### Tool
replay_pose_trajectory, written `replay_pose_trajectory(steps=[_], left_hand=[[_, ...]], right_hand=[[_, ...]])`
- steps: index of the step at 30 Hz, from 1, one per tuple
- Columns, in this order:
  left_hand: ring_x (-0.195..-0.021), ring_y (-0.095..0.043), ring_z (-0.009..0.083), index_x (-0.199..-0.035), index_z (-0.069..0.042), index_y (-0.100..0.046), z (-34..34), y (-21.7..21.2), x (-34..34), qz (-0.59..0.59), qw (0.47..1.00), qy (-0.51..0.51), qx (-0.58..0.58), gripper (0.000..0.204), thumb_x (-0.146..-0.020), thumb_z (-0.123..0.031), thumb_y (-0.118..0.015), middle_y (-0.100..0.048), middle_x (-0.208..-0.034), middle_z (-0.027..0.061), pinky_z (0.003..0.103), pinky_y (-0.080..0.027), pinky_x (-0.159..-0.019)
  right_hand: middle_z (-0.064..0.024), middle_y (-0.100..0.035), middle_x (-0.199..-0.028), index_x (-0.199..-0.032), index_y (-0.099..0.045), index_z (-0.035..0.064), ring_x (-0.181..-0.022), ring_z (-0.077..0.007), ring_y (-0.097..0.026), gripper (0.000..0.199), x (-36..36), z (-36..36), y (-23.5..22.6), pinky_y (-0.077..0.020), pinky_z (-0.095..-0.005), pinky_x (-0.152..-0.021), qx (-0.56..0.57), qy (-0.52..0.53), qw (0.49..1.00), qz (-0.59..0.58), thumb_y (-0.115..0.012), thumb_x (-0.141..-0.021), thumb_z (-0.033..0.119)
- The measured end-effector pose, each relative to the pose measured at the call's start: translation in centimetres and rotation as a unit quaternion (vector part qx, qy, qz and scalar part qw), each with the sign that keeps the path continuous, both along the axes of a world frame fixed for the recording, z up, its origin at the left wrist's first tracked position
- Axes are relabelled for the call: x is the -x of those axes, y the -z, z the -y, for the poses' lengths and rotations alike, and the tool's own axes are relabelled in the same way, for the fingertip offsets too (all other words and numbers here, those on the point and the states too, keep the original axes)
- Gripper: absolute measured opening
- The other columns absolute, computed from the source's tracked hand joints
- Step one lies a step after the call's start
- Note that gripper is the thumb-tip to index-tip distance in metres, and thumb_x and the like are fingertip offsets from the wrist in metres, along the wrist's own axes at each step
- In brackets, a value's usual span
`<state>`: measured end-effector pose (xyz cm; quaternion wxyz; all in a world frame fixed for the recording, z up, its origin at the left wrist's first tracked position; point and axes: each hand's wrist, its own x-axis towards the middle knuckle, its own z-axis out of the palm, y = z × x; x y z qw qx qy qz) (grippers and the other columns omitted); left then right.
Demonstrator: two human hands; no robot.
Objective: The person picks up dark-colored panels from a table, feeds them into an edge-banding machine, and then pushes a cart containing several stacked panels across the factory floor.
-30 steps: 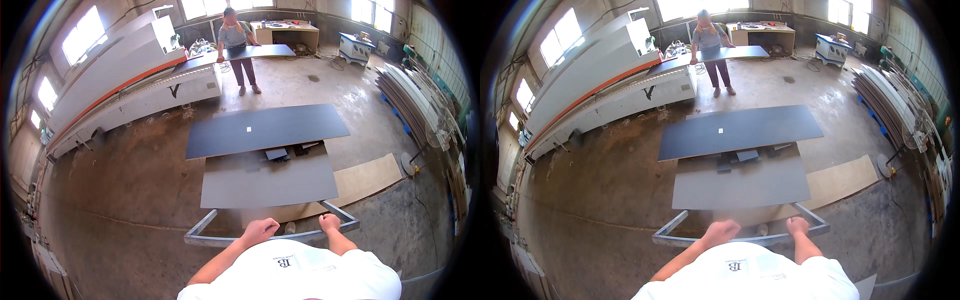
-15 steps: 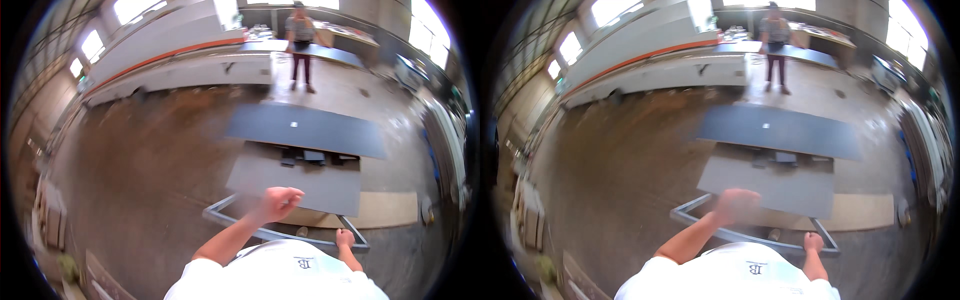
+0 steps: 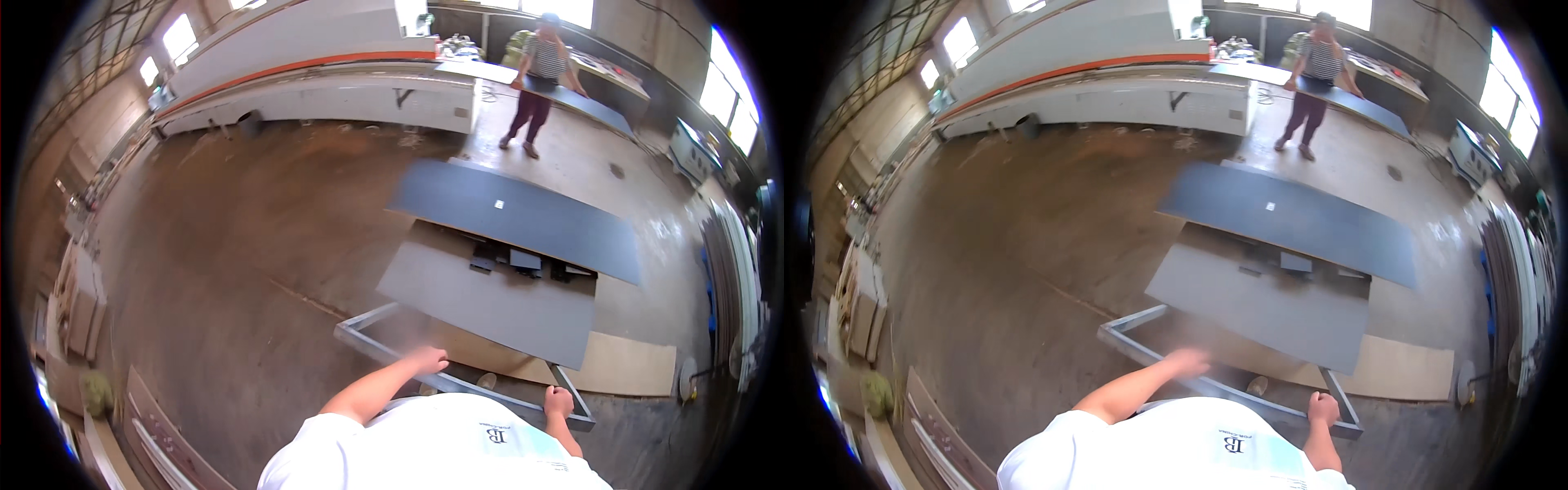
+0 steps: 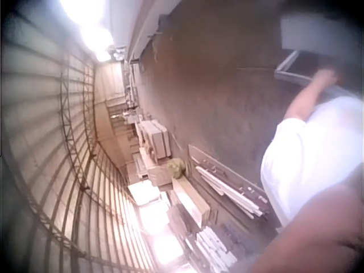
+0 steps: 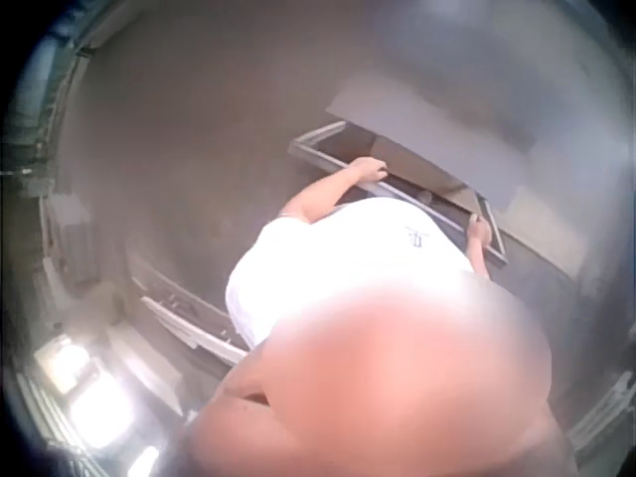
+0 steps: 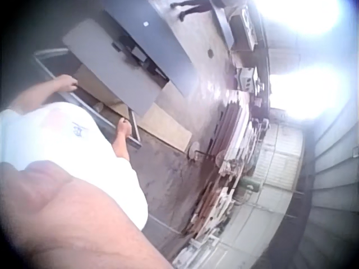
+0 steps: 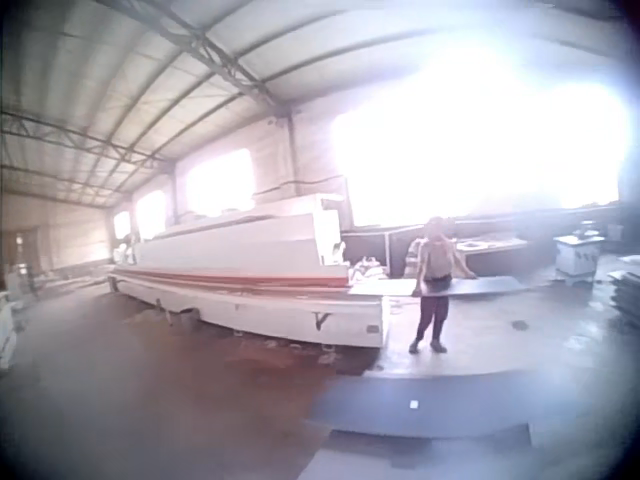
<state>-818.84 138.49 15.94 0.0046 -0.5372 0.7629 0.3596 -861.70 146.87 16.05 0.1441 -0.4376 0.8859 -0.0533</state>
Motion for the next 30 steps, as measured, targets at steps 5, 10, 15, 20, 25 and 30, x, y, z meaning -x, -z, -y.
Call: replay_pose_trajectory(steps=[5, 10, 15, 20, 25, 30], left_hand=[[-0.115, -0.065, 0.0339, -0.124, -0.009, -0.068, 1.0, -2.1, -0.3, 0.075, 0.994, 0.029, -0.074, 0.041, -0.1, -0.039, -0.054, -0.071, -0.123, 0.0148, 0.046, -0.052, -0.097], [-0.122, -0.062, 0.0342, -0.13, -0.011, -0.065, 1.4, -0.5, -0.5, 0.065, 0.995, 0.011, -0.071, 0.043, -0.099, -0.04, -0.054, -0.067, -0.132, 0.0135, 0.045, -0.049, -0.103], [-0.126, -0.06, 0.036, -0.136, -0.007, -0.061, 1.7, 0.6, -0.6, -0.035, 0.996, -0.078, -0.029, 0.052, -0.096, -0.039, -0.059, -0.065, -0.135, 0.0176, 0.044, -0.048, -0.106], [-0.136, -0.049, 0.0386, -0.144, -0.004, -0.049, 5.6, -4.0, 2.7, -0.165, 0.952, -0.193, 0.174, 0.063, -0.091, -0.031, -0.069, -0.055, -0.144, 0.0205, 0.047, -0.041, -0.112], [-0.104, -0.068, 0.0224, -0.137, -0.003, -0.055, 10.0, -12.4, 5.4, -0.55, 0.769, -0.315, -0.088, 0.044, -0.1, -0.025, -0.063, -0.065, -0.128, 0.0149, 0.037, -0.054, -0.09], [-0.08, -0.069, 0.0157, -0.116, -0.003, -0.07, 8.8, -14.4, 5.3, -0.448, 0.882, -0.131, -0.061, 0.025, -0.104, -0.022, -0.059, -0.073, -0.084, 0.0053, 0.028, -0.055, -0.072]], right_hand=[[-0.0167, -0.074, -0.088, -0.086, -0.079, 0.0096, -0.085, -0.0386, -0.072, 0.035, 0.3, -0.2, 0.9, -0.0572, -0.0475, -0.079, 0.038, 0.027, 0.999, 0.003, -0.062, -0.088, 0.04], [-0.0169, -0.074, -0.087, -0.082, -0.078, 0.01, -0.085, -0.0394, -0.071, 0.037, 0.0, 0.0, 0.2, -0.0569, -0.0487, -0.079, 0.02, 0.032, 0.999, 0.007, -0.06, -0.088, 0.041], [-0.016, -0.074, -0.089, -0.081, -0.077, 0.0111, -0.086, -0.0387, -0.071, 0.036, 0.1, -0.1, 0.8, -0.0572, -0.048, -0.078, 0.032, 0.037, 0.999, 0.008, -0.061, -0.087, 0.042], [-0.0134, -0.075, -0.088, -0.082, -0.079, 0.013, -0.086, -0.0359, -0.071, 0.035, 0.4, -0.3, 1.3, -0.0574, -0.0468, -0.077, 0.017, 0.04, 0.999, 0.012, -0.061, -0.087, 0.043], [-0.0127, -0.075, -0.089, -0.084, -0.08, 0.0138, -0.086, -0.0349, -0.072, 0.037, 0.3, -0.2, 0.6, -0.0573, -0.0455, -0.08, 0.007, 0.044, 0.999, 0.009, -0.06, -0.089, 0.044], [-0.0124, -0.075, -0.088, -0.085, -0.08, 0.0139, -0.087, -0.0347, -0.072, 0.037, -0.3, -0.3, -0.1, -0.0571, -0.0453, -0.08, 0.005, 0.053, 0.998, 0.023, -0.061, -0.089, 0.045]])
